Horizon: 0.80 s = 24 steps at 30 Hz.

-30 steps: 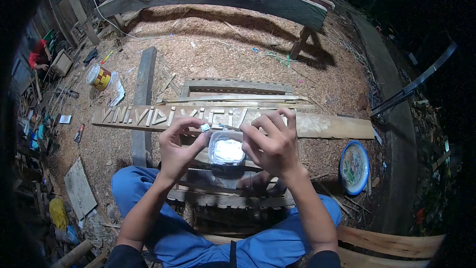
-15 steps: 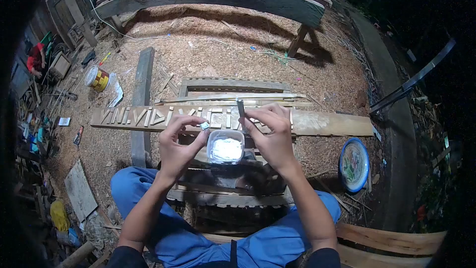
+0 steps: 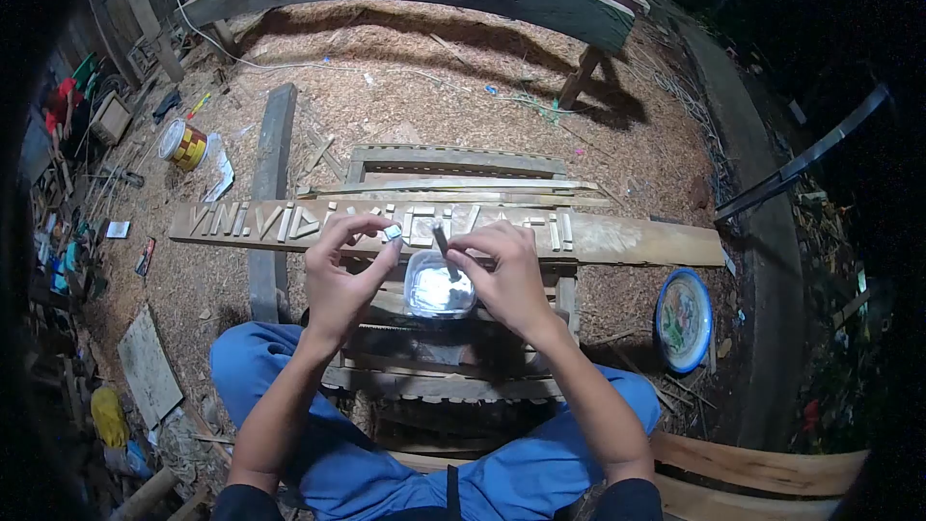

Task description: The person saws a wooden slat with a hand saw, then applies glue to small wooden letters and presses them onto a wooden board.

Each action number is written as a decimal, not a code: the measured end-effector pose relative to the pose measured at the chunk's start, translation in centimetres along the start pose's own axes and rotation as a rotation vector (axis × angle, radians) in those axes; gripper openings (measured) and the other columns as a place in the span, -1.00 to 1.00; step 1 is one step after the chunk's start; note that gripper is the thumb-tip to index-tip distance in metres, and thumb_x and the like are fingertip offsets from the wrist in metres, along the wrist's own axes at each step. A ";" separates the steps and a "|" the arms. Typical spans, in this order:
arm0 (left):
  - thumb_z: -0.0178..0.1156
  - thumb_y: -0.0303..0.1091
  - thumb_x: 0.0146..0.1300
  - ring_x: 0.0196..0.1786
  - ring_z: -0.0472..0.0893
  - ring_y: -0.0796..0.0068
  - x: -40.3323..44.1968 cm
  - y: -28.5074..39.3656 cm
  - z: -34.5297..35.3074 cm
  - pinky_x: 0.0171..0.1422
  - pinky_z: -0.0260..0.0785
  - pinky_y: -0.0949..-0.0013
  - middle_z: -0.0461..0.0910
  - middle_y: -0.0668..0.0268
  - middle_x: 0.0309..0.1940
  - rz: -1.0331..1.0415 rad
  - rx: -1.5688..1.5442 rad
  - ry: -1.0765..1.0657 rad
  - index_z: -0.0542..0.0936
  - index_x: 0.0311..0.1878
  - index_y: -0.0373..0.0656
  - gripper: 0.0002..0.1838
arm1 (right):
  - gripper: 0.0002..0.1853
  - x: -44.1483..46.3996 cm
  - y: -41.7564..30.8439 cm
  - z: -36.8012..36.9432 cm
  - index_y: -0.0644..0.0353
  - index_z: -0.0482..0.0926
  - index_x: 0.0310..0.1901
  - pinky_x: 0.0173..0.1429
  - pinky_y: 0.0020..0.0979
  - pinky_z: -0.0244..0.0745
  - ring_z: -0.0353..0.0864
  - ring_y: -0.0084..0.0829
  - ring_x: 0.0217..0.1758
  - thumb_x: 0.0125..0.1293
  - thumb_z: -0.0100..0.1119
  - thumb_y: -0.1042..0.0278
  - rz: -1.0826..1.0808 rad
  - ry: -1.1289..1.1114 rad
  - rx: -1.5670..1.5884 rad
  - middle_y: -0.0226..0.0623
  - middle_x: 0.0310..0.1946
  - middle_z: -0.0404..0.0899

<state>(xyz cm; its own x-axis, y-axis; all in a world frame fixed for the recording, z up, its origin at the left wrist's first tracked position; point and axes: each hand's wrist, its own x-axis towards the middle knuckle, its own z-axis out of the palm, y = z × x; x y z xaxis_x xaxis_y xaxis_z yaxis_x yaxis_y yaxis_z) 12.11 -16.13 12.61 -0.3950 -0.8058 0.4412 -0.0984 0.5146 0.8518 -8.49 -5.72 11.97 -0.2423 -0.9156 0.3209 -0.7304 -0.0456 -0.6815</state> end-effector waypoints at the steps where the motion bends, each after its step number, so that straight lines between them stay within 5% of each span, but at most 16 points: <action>1: 0.48 -0.44 0.24 -0.03 0.65 0.52 0.1 -0.2 -0.1 0.10 0.41 0.40 0.73 0.34 -0.11 -0.003 0.000 0.004 0.75 -0.01 -0.15 -0.75 | -0.80 -0.1 0.0 0.1 0.13 0.80 -0.12 0.24 -0.24 0.39 0.68 -0.31 -0.01 0.20 0.49 0.48 -0.077 -0.013 -0.085 -0.36 -0.17 0.77; 10: 0.48 -0.41 0.25 -0.03 0.65 0.51 0.1 -1.7 -0.9 0.12 0.46 0.41 0.72 0.31 -0.11 -0.074 -0.019 -0.014 0.76 -0.01 -0.17 -0.75 | -0.72 -0.6 -0.1 1.3 -0.20 0.76 -0.20 0.36 -0.12 0.30 0.66 -0.41 0.08 0.09 0.38 0.50 -0.481 -0.105 -0.405 -0.62 -0.13 0.73; 24: 0.52 -0.38 0.19 -0.10 0.65 0.42 0.0 -1.6 -0.8 0.06 0.50 0.33 0.69 0.27 -0.20 -0.103 -0.078 -0.044 0.77 -0.04 -0.19 -0.72 | -0.57 0.3 -0.2 1.8 -0.25 0.80 -0.02 0.43 -0.07 0.28 0.61 -0.40 0.15 0.05 0.48 0.45 -0.433 -0.295 -0.454 -0.54 -0.08 0.70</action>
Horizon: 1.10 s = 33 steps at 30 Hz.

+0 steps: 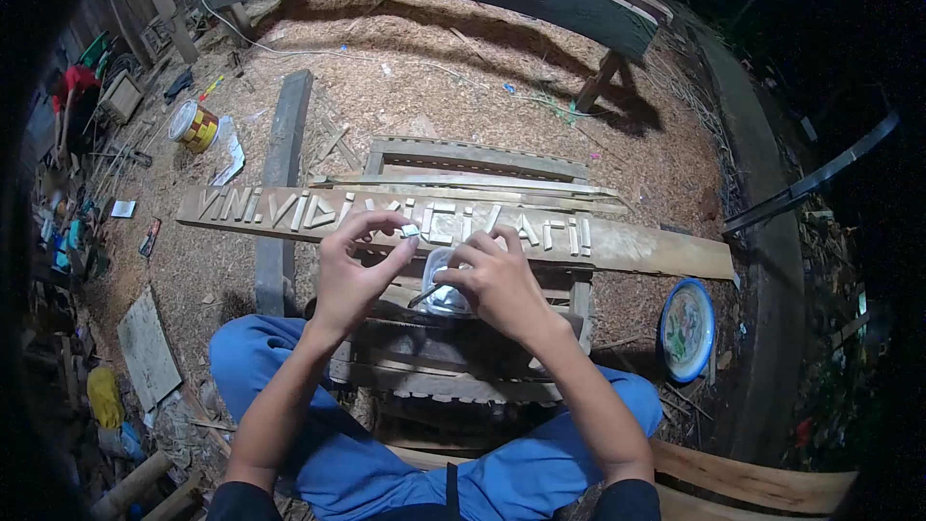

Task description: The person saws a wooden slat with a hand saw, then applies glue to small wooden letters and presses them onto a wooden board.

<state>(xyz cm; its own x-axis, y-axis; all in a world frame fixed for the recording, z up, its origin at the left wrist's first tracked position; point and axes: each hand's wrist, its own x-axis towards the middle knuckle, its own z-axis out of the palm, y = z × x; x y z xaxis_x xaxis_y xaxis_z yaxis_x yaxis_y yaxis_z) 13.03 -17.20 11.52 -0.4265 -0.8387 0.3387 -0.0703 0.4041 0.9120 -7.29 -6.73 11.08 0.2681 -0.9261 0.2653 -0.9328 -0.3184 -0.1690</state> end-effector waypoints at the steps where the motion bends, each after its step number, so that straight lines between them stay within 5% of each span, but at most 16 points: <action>1: 0.52 -0.38 0.19 -0.10 0.65 0.42 0.0 0.0 -0.1 0.06 0.50 0.33 0.69 0.27 -0.20 0.001 0.005 0.000 0.77 -0.04 -0.19 -0.72 | -0.58 0.0 0.0 -0.2 -0.24 0.80 -0.01 0.43 -0.07 0.27 0.61 -0.38 0.15 0.07 0.49 0.44 0.027 0.004 0.035 -0.53 -0.08 0.69; 3: 0.49 -0.38 0.30 -0.02 0.65 0.60 0.0 0.0 -0.4 0.15 0.47 0.44 0.74 0.33 -0.03 -0.059 -0.047 -0.079 0.76 0.02 -0.22 -0.74 | -0.65 0.1 -0.1 -1.5 -0.16 0.80 0.01 0.35 -0.13 0.30 0.60 -0.35 0.08 0.16 0.50 0.38 0.044 0.031 0.086 -0.47 -0.12 0.69; 10: 0.53 -0.49 0.23 0.01 0.63 0.61 -0.8 1.0 0.5 0.07 0.41 0.49 0.68 0.32 -0.04 -0.031 -0.282 -0.135 0.74 0.02 -0.23 -0.70 | -0.67 0.1 -1.8 -3.3 0.07 0.80 0.08 0.02 -0.28 0.47 0.60 -0.31 -0.15 0.29 0.52 0.30 0.222 0.338 0.610 -0.31 -0.29 0.70; 13: 0.53 -0.49 0.23 -0.04 0.58 0.62 -1.1 1.3 1.0 0.09 0.40 0.49 0.66 0.33 -0.06 0.076 -0.203 -0.180 0.74 0.03 -0.24 -0.70 | -0.66 -0.2 -2.6 -3.8 0.08 0.79 0.11 0.06 -0.29 0.48 0.62 -0.36 -0.11 0.31 0.52 0.29 0.346 0.338 0.843 -0.33 -0.26 0.72; 23: 0.54 -0.47 0.23 -0.02 0.62 0.56 -1.1 1.9 2.8 0.15 0.45 0.44 0.68 0.31 -0.11 -0.052 -0.427 -0.238 0.76 0.01 -0.26 -0.72 | -0.68 -1.9 -1.3 -4.3 0.11 0.80 0.11 0.19 -0.35 0.51 0.67 -0.40 0.03 0.36 0.50 0.28 0.350 0.325 1.023 -0.29 -0.11 0.76; 33: 0.51 -0.53 0.25 -0.04 0.62 0.55 -1.5 1.9 3.4 0.13 0.46 0.44 0.70 0.28 -0.09 -0.013 -0.382 -0.256 0.77 0.05 -0.27 -0.71 | -0.72 -2.6 -0.7 -4.3 0.13 0.82 0.07 0.09 -0.43 0.54 0.67 -0.48 -0.03 0.35 0.52 0.32 0.344 0.321 1.053 -0.32 -0.13 0.73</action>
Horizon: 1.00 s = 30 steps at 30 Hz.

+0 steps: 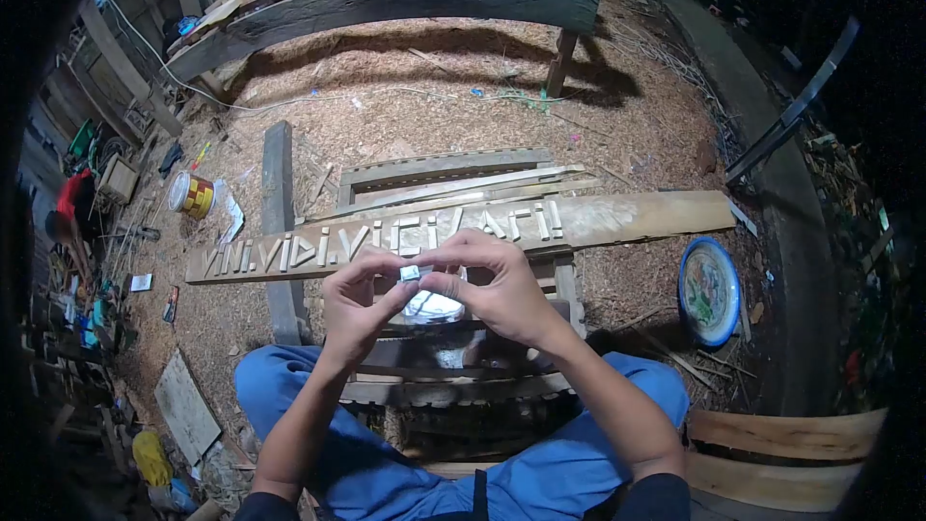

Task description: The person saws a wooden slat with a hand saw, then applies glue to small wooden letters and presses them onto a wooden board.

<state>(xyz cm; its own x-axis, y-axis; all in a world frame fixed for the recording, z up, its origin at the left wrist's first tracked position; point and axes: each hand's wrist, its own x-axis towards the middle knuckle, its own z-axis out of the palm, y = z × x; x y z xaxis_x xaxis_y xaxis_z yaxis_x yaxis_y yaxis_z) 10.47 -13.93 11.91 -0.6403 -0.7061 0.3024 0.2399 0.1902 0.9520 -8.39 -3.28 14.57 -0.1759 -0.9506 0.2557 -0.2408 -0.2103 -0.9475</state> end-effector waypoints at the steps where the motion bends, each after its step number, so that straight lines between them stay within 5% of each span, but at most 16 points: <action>1: 0.51 -0.53 0.25 -0.04 0.62 0.55 0.1 0.1 0.0 0.13 0.46 0.44 0.70 0.28 -0.09 -0.001 0.002 -0.004 0.77 0.05 -0.27 -0.71 | -0.73 0.0 0.2 0.1 0.13 0.83 0.06 0.07 -0.44 0.53 0.66 -0.50 -0.05 0.35 0.52 0.33 -0.009 0.011 0.024 -0.33 -0.15 0.73; 9: 0.50 -0.58 0.26 -0.01 0.70 0.49 0.4 0.4 -0.7 0.15 0.55 0.41 0.74 0.23 -0.11 -0.001 -0.031 -0.028 0.78 0.03 -0.28 -0.73 | -0.77 0.4 0.4 0.6 0.11 0.85 0.02 -0.04 -0.50 0.48 0.58 -0.60 -0.16 0.35 0.52 0.33 0.006 0.038 0.072 -0.40 -0.20 0.72; 30: 0.51 -0.55 0.25 -0.06 0.73 0.52 0.3 0.4 -1.5 0.11 0.57 0.44 0.78 0.22 -0.13 -0.051 0.056 -0.051 0.80 0.01 -0.26 -0.74 | -0.80 0.6 0.2 0.7 0.12 0.85 -0.03 -0.04 -0.41 0.55 0.68 -0.48 -0.13 0.35 0.51 0.35 -0.101 0.032 -0.055 -0.32 -0.21 0.76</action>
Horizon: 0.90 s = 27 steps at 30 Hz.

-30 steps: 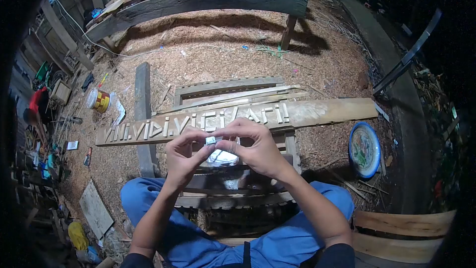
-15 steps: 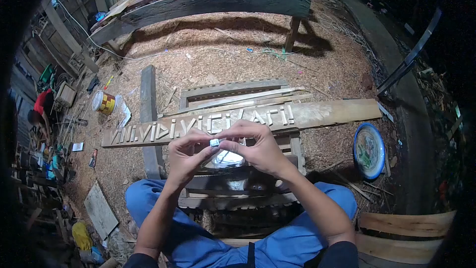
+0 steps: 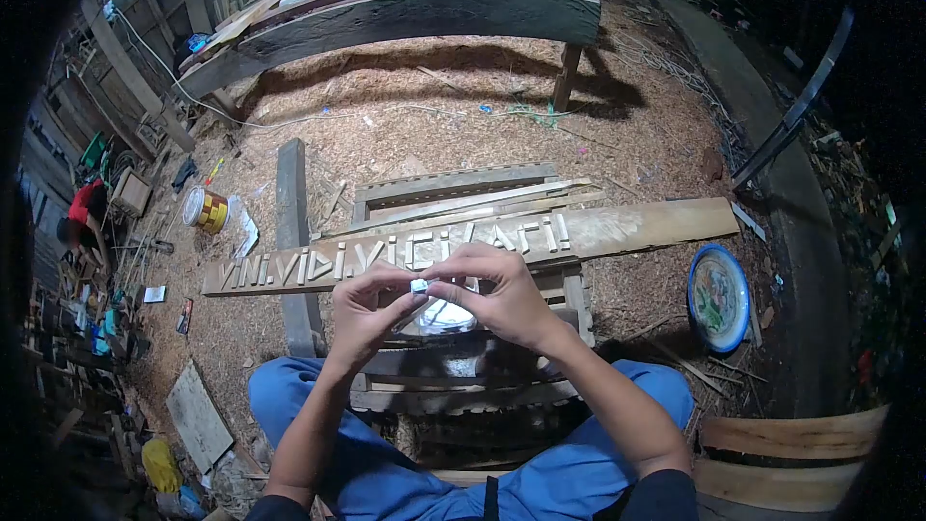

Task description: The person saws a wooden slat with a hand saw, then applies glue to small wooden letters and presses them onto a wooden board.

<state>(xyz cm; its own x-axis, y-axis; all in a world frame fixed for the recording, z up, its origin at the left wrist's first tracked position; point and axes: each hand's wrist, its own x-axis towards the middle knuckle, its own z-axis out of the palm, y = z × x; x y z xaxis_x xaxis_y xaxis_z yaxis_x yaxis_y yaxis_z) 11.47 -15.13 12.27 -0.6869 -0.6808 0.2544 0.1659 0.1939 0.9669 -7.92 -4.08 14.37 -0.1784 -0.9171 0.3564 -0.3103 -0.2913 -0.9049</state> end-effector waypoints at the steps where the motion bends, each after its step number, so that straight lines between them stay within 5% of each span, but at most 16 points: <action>1: 0.51 -0.55 0.25 -0.06 0.73 0.52 0.0 0.1 0.0 0.11 0.57 0.44 0.78 0.22 -0.13 0.000 0.001 -0.002 0.80 0.01 -0.26 -0.74 | -0.81 0.0 -0.2 -0.1 0.13 0.85 -0.03 -0.03 -0.40 0.55 0.69 -0.47 -0.14 0.35 0.51 0.34 0.000 -0.005 -0.023 -0.30 -0.21 0.77; 15: 0.51 -0.50 0.28 -0.07 0.73 0.54 0.1 0.8 0.4 0.13 0.56 0.43 0.78 0.24 -0.11 -0.026 -0.035 0.012 0.78 0.04 -0.30 -0.73 | -0.81 -0.2 -1.1 -0.3 0.23 0.81 -0.01 0.04 -0.41 0.60 0.73 -0.44 -0.08 0.38 0.47 0.41 -0.017 0.026 -0.145 -0.27 -0.16 0.78; 27: 0.50 -0.55 0.28 -0.04 0.74 0.54 -0.6 0.9 0.9 0.13 0.58 0.44 0.79 0.23 -0.09 0.035 -0.063 0.096 0.77 0.01 -0.31 -0.75 | -0.73 -0.7 0.2 1.5 0.17 0.80 0.09 -0.02 -0.45 0.51 0.66 -0.51 -0.11 0.40 0.47 0.32 0.003 0.082 0.108 -0.31 -0.12 0.78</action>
<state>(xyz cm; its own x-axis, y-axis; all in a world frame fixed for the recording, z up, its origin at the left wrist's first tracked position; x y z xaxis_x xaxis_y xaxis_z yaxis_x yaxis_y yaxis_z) 11.38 -13.98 12.94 -0.6095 -0.7393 0.2861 0.2347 0.1765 0.9559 -6.42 -3.88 13.58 -0.2565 -0.8939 0.3677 -0.2081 -0.3204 -0.9241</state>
